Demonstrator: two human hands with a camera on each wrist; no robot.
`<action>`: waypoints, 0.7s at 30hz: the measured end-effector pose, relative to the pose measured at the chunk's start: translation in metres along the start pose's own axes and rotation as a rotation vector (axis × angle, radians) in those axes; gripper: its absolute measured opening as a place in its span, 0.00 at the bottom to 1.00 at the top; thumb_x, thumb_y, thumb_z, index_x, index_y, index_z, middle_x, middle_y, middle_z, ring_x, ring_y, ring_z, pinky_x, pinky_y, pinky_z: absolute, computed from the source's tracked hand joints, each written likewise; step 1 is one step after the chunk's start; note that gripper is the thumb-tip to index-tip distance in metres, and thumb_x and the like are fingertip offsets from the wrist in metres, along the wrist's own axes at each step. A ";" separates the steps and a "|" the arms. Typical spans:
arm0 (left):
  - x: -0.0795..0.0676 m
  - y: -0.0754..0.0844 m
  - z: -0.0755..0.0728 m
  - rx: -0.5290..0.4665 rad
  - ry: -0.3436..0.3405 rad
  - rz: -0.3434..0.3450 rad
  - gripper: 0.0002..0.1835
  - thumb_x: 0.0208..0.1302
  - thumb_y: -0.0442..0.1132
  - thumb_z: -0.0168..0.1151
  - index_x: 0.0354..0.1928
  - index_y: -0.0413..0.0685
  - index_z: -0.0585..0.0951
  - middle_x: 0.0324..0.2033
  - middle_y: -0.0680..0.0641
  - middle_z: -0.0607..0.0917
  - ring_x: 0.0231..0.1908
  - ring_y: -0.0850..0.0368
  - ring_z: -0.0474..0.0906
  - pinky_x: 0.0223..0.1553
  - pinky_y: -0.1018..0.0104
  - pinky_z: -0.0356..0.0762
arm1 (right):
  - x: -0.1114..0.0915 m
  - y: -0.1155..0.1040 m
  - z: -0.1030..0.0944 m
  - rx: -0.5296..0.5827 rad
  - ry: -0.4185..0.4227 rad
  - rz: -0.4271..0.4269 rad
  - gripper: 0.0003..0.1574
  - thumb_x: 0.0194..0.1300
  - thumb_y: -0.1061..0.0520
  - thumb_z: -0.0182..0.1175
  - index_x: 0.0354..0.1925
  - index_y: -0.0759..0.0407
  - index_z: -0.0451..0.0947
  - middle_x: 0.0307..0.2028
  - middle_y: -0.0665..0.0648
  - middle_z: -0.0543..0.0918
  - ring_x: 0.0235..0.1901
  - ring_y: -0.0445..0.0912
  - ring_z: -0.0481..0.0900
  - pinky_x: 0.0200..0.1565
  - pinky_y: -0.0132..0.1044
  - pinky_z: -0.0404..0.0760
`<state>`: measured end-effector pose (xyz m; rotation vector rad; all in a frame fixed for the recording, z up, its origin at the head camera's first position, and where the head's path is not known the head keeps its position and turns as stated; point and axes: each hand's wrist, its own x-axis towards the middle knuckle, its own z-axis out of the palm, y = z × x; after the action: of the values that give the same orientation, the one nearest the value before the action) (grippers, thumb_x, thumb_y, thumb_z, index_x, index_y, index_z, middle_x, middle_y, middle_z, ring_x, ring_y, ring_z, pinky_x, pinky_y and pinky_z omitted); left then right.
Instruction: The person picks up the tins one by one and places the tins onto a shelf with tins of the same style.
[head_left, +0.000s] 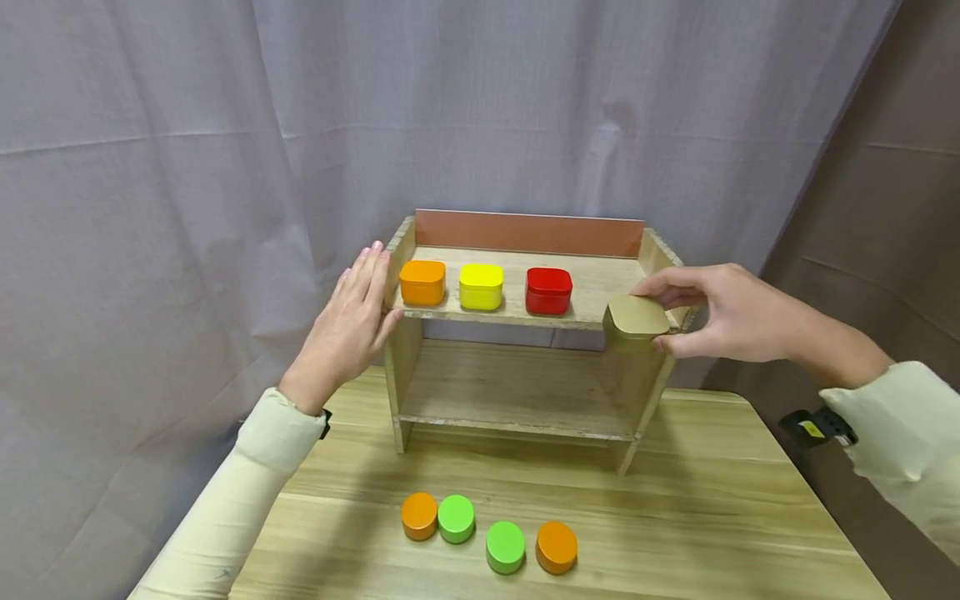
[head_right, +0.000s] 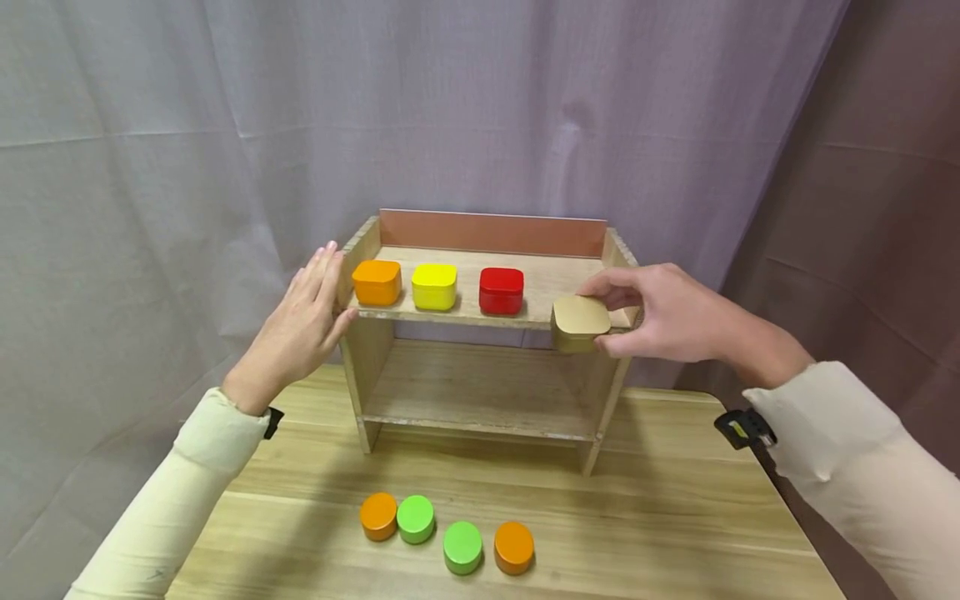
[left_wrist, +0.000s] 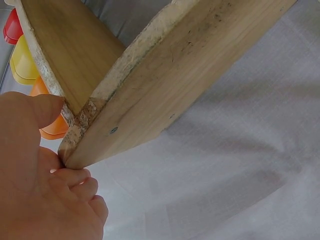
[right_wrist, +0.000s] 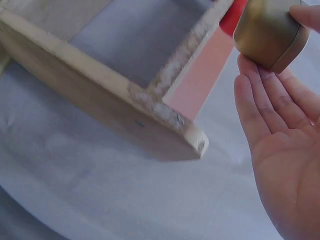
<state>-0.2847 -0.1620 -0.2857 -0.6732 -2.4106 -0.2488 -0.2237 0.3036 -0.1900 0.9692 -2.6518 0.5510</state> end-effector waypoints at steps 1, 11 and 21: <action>0.000 0.000 0.000 0.002 -0.002 -0.002 0.43 0.82 0.48 0.53 0.84 0.34 0.45 0.85 0.35 0.46 0.85 0.38 0.44 0.84 0.39 0.49 | 0.002 0.002 -0.003 0.000 0.001 0.014 0.35 0.51 0.64 0.80 0.58 0.49 0.84 0.46 0.44 0.91 0.43 0.29 0.85 0.50 0.14 0.79; 0.001 -0.002 0.001 0.009 -0.010 -0.007 0.43 0.83 0.47 0.52 0.84 0.34 0.45 0.85 0.35 0.46 0.85 0.38 0.44 0.84 0.39 0.49 | 0.022 0.018 -0.014 -0.014 -0.016 0.164 0.33 0.56 0.58 0.79 0.61 0.53 0.84 0.49 0.53 0.92 0.43 0.25 0.84 0.45 0.14 0.78; 0.000 0.000 0.003 0.003 0.008 0.006 0.43 0.82 0.47 0.53 0.84 0.33 0.46 0.85 0.34 0.48 0.84 0.37 0.46 0.83 0.38 0.51 | 0.033 0.029 -0.014 -0.017 -0.054 0.238 0.32 0.61 0.54 0.77 0.64 0.54 0.83 0.53 0.55 0.91 0.43 0.24 0.83 0.45 0.17 0.80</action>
<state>-0.2862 -0.1616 -0.2882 -0.6768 -2.4005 -0.2452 -0.2662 0.3116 -0.1728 0.6769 -2.8351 0.5588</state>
